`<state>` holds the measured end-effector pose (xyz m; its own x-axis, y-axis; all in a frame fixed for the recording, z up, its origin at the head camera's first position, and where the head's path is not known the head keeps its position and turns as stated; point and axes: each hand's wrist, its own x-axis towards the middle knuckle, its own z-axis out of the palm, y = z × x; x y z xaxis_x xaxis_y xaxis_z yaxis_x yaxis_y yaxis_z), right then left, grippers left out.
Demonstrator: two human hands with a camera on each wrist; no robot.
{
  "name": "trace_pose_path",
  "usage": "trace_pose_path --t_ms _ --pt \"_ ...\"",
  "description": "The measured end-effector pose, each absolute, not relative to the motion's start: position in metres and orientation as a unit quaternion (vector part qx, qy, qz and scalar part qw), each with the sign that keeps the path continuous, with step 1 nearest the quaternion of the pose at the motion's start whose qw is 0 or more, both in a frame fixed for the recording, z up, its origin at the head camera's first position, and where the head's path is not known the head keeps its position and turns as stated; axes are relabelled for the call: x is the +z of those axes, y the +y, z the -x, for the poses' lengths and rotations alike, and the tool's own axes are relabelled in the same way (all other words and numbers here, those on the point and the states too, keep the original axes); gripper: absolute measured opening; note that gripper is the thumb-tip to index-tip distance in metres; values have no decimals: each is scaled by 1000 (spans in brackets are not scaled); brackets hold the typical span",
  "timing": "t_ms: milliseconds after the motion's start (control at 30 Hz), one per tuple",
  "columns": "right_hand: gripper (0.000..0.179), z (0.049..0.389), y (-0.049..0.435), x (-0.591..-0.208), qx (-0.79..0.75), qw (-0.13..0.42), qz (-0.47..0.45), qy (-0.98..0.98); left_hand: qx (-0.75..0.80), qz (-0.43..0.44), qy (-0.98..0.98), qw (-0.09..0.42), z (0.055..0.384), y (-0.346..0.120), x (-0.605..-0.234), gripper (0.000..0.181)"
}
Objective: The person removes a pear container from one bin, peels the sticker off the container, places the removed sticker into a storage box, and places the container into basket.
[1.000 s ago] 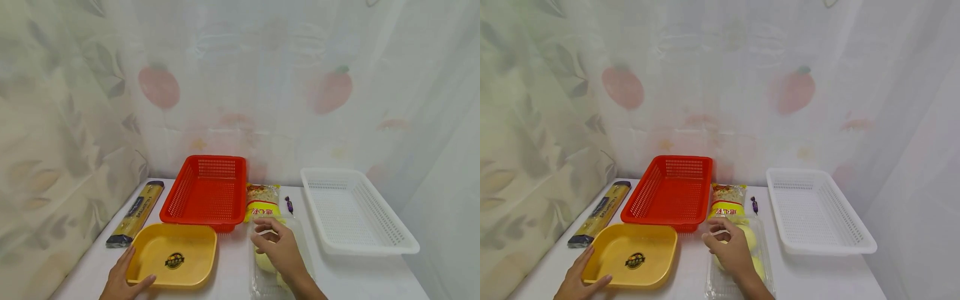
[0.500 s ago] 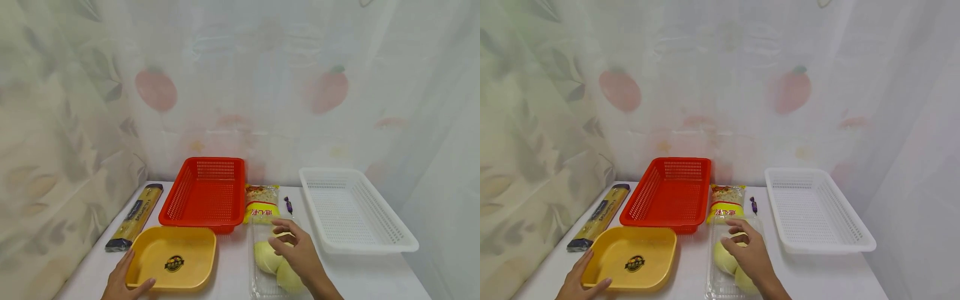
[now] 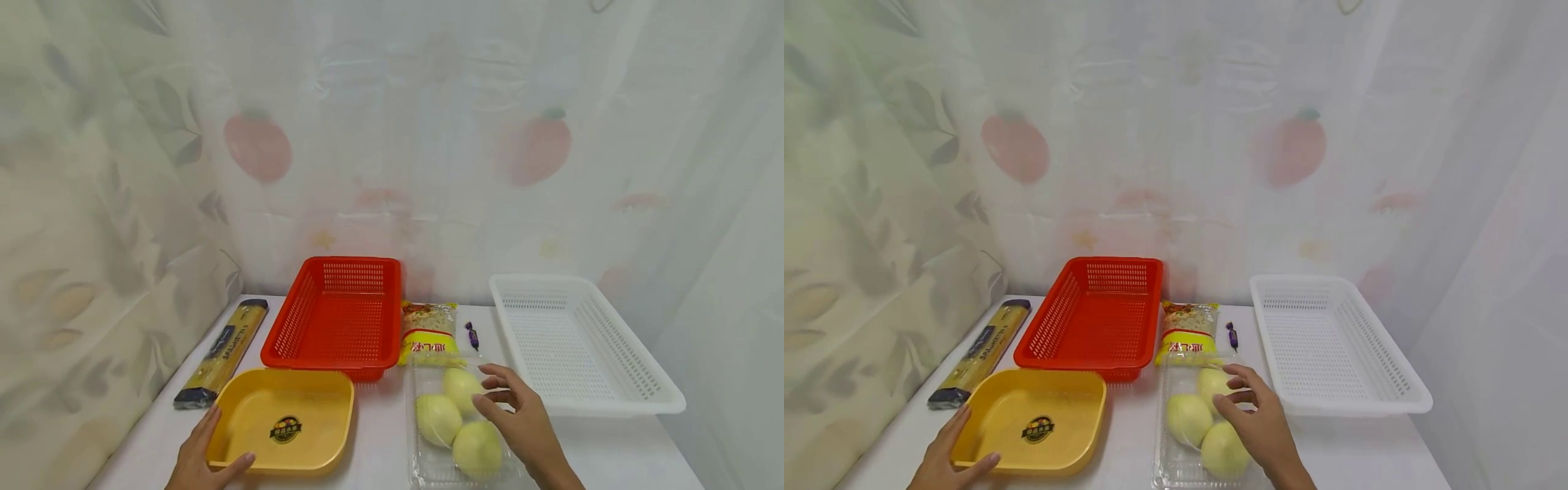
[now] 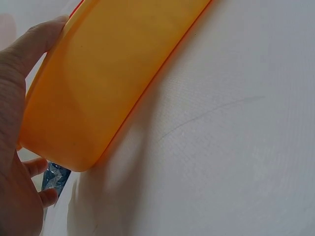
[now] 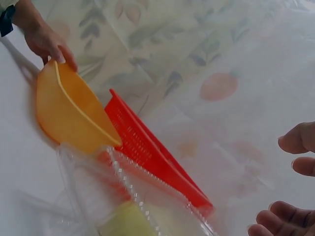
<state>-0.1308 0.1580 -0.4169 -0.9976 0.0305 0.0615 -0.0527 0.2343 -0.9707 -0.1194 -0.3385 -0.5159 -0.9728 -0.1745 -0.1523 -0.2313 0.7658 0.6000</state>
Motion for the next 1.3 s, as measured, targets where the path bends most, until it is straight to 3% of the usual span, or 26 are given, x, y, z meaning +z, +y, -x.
trace_pose_path --t_ms 567,1300 --pt "59 135 192 -445 560 20 43 -827 321 123 937 60 121 -338 -511 122" --pt "62 149 203 -474 556 -68 37 -828 332 119 934 60 119 -337 -512 120"
